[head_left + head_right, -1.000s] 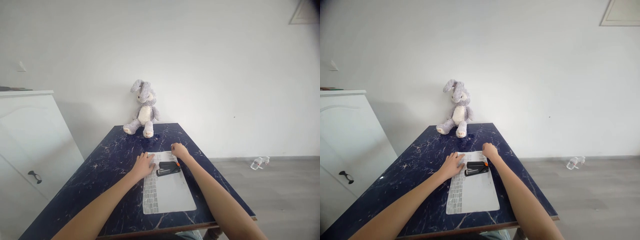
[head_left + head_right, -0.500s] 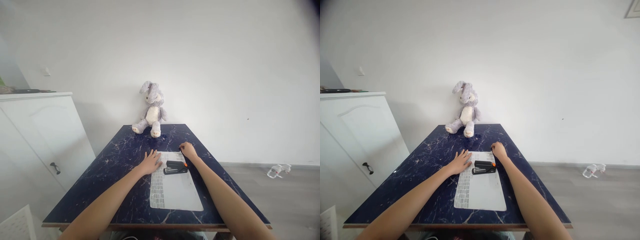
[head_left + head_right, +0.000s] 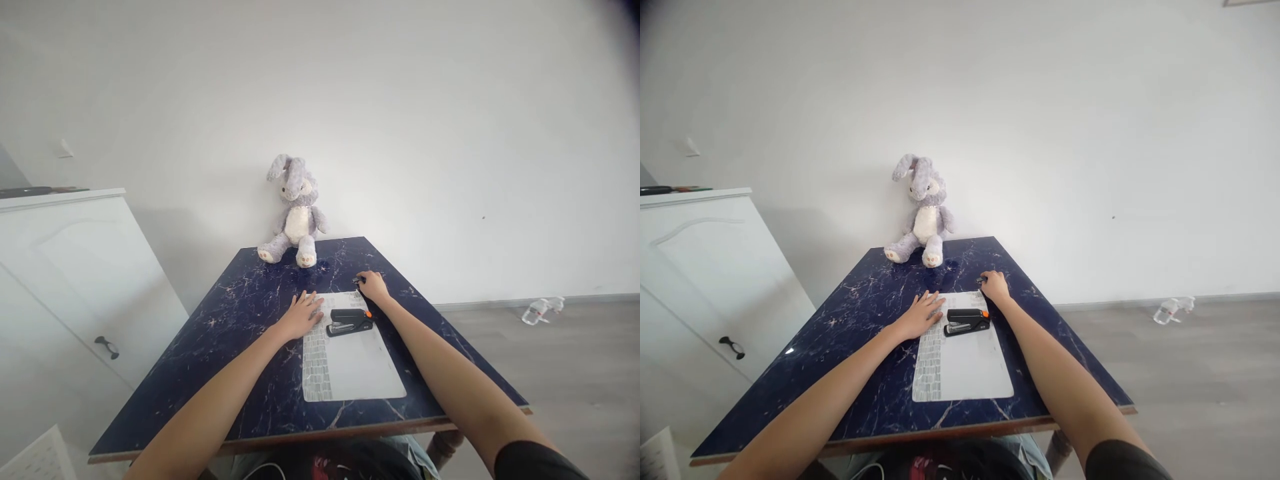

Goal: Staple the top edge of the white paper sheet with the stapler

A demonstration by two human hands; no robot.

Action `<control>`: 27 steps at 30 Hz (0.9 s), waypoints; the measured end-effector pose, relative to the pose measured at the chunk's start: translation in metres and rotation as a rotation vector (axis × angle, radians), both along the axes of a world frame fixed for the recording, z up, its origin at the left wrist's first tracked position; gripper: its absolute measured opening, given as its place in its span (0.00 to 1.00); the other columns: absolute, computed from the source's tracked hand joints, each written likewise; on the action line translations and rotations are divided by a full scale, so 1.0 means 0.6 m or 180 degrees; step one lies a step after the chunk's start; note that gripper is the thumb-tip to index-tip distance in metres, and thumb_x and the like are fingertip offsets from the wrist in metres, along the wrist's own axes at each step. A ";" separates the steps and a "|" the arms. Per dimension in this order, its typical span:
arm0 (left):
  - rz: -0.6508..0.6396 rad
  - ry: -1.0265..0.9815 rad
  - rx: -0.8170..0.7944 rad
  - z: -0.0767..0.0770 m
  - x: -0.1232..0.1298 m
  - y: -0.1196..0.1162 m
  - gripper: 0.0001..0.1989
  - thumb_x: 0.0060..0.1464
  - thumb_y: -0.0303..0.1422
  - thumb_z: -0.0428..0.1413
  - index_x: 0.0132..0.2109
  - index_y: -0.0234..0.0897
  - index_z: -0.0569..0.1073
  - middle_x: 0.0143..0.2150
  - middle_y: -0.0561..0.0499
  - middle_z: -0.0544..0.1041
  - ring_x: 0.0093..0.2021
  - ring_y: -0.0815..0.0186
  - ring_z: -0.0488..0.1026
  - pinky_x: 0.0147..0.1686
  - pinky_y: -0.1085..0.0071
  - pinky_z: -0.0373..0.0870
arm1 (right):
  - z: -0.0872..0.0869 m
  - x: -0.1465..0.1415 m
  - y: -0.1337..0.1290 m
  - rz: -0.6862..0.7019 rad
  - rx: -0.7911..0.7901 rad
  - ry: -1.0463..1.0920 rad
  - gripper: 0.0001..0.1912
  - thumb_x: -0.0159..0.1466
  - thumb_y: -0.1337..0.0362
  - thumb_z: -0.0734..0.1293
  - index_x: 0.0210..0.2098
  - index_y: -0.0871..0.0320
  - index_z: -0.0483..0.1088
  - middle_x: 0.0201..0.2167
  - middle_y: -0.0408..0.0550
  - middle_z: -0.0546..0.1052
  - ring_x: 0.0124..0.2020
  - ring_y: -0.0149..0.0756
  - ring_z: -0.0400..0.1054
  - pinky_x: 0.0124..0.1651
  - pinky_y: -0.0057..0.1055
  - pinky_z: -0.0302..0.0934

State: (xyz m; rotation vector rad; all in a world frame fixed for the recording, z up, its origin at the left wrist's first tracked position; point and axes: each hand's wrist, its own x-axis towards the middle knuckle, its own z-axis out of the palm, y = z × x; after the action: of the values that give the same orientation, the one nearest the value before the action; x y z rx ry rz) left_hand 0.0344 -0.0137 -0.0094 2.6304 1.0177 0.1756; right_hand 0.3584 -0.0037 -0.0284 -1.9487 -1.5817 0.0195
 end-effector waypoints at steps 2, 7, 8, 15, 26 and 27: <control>-0.0030 -0.0042 -0.0028 -0.001 0.000 0.005 0.37 0.72 0.59 0.38 0.78 0.46 0.57 0.81 0.46 0.44 0.80 0.42 0.34 0.75 0.37 0.35 | -0.003 0.004 0.004 0.0050 -0.0031 0.0024 0.18 0.65 0.73 0.66 0.48 0.57 0.83 0.50 0.54 0.83 0.56 0.47 0.70 0.60 0.36 0.61; -0.0228 -0.0685 -0.0134 0.003 0.001 0.016 0.37 0.70 0.58 0.47 0.76 0.44 0.62 0.82 0.44 0.41 0.80 0.43 0.34 0.75 0.39 0.37 | 0.001 0.005 0.010 0.0125 -0.0058 0.0051 0.12 0.64 0.70 0.69 0.43 0.56 0.84 0.45 0.52 0.84 0.51 0.46 0.73 0.57 0.34 0.63; -0.0234 -0.0902 -0.0161 0.005 0.002 0.017 0.36 0.69 0.57 0.48 0.75 0.43 0.64 0.82 0.43 0.42 0.81 0.43 0.35 0.75 0.40 0.37 | 0.002 0.004 0.010 0.0149 -0.0063 0.0047 0.10 0.64 0.68 0.70 0.42 0.56 0.84 0.44 0.52 0.84 0.51 0.46 0.73 0.56 0.34 0.63; -0.0437 -0.1936 -0.0235 0.022 0.003 0.017 0.22 0.71 0.47 0.50 0.56 0.40 0.81 0.74 0.41 0.64 0.74 0.49 0.60 0.74 0.53 0.54 | 0.006 -0.010 0.007 0.0354 -0.0111 0.0003 0.13 0.69 0.62 0.67 0.47 0.53 0.84 0.47 0.54 0.82 0.55 0.50 0.72 0.58 0.38 0.64; 0.0628 -0.0454 0.0834 -0.018 0.039 -0.009 0.19 0.70 0.36 0.49 0.62 0.36 0.74 0.68 0.35 0.68 0.70 0.45 0.62 0.67 0.44 0.60 | 0.023 -0.057 -0.014 0.1410 -0.0554 -0.0357 0.26 0.74 0.55 0.60 0.66 0.54 0.73 0.72 0.54 0.67 0.73 0.50 0.59 0.75 0.48 0.50; 0.0642 -0.0294 0.0758 -0.017 0.042 -0.014 0.23 0.72 0.39 0.47 0.67 0.36 0.69 0.74 0.34 0.61 0.75 0.42 0.54 0.70 0.40 0.54 | 0.022 -0.065 -0.016 0.1426 -0.0678 -0.0472 0.28 0.75 0.54 0.58 0.70 0.55 0.68 0.75 0.54 0.61 0.76 0.53 0.54 0.76 0.54 0.46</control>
State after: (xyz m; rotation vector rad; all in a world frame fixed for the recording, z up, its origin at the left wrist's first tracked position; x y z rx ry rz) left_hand 0.0594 -0.0223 -0.0198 2.6916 1.3008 0.4876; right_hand 0.3196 -0.0133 -0.0150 -1.7379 -2.1640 0.2401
